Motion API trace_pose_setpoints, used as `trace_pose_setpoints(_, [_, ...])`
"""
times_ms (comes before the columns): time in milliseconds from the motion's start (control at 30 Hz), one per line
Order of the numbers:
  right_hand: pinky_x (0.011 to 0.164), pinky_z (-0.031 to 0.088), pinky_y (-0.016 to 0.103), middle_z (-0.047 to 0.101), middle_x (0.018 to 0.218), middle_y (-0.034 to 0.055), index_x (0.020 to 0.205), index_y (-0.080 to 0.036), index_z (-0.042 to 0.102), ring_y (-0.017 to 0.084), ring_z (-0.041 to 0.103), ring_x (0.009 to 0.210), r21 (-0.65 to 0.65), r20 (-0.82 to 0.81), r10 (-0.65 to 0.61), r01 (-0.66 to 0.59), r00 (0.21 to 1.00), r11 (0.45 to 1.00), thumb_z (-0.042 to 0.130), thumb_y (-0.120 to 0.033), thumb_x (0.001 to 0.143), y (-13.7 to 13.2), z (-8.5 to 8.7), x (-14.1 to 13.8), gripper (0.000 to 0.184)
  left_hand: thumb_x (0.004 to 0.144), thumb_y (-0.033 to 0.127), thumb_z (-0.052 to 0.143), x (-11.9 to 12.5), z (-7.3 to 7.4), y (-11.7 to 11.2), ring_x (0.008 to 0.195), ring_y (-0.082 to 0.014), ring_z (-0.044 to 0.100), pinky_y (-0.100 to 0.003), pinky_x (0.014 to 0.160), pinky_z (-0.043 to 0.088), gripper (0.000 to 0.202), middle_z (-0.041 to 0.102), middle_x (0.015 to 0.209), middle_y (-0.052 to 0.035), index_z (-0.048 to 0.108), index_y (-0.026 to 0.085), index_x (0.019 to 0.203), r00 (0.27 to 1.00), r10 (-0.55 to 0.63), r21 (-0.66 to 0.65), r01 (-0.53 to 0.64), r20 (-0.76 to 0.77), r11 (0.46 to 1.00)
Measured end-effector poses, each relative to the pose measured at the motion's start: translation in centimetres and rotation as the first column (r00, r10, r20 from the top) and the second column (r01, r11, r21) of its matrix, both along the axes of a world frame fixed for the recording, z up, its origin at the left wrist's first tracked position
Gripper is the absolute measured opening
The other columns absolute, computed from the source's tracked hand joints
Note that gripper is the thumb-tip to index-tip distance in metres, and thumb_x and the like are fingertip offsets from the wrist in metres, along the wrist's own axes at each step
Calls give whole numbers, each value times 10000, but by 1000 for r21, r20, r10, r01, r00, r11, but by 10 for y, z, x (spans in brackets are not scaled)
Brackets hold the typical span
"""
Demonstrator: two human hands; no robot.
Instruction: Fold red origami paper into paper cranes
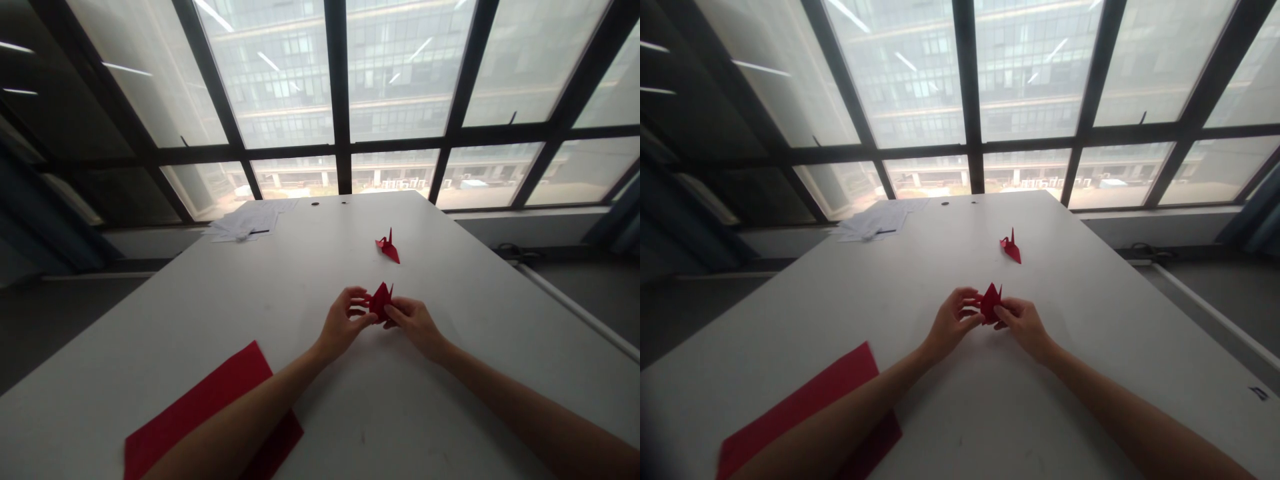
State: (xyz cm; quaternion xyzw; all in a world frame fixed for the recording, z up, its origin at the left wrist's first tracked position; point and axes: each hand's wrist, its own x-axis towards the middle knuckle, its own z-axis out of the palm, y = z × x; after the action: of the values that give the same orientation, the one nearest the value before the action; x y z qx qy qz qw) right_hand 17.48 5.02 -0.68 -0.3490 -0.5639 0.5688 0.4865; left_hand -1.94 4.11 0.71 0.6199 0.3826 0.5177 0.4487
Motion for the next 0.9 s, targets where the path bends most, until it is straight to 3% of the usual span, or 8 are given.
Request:
trace_pose_setpoints(167, [657, 577, 330, 779, 880, 82, 1015, -168, 750, 214, 724, 758, 22, 6, 8, -8, 1000, 1000, 767, -405, 806, 0, 1, -2, 317, 782, 284, 816, 0, -6, 4, 806, -217, 711, -338, 759, 563, 307, 747, 878, -101, 693, 111, 1004, 996, -72, -108, 78, 60, 991])
trace_pose_setpoints(267, [647, 567, 325, 784, 897, 82, 1042, -171, 732, 211, 721, 758, 13, 9, 1, -1, 1000, 1000, 786, -373, 784, 0, 2, -2, 333, 813, 322, 788, -2, -8, 8, 778, -211, 710, -332, 745, 560, 272, 755, 884, -118, 709, 97, 944, 994, -52, -122, 63, 95, 990])
trace_pose_setpoints(500, [582, 514, 286, 765, 763, 70, 877, -149, 733, 161, 657, 636, 38, 15, -90, 89, 996, 995, 780, -350, 779, 1, 0, -2, 229, 760, 290, 839, -2, -4, 7, 816, -228, 725, -354, 773, 570, 474, 757, 900, -100, 660, 127, 1167, 991, -73, -157, 90, 109, 984])
trace_pose_setpoints(800, [554, 502, 271, 753, 761, 58, 908, -154, 715, 159, 653, 637, 35, 7, -52, 52, 999, 998, 784, -350, 772, 0, 0, -5, 248, 749, 262, 844, -1, -4, 6, 726, -180, 692, -329, 741, 570, 488, 688, 747, -15, 616, 141, 1162, 990, -63, -169, 84, 127, 982])
trace_pose_setpoints(900, [545, 494, 266, 752, 744, 60, 869, -153, 710, 157, 652, 624, 37, 5, -65, 65, 998, 997, 786, -354, 773, 1, 0, -5, 235, 768, 263, 829, -1, 0, 4, 794, -194, 704, -348, 778, 574, 544, 712, 853, -40, 560, 165, 1231, 989, -77, -164, 98, 127, 982])
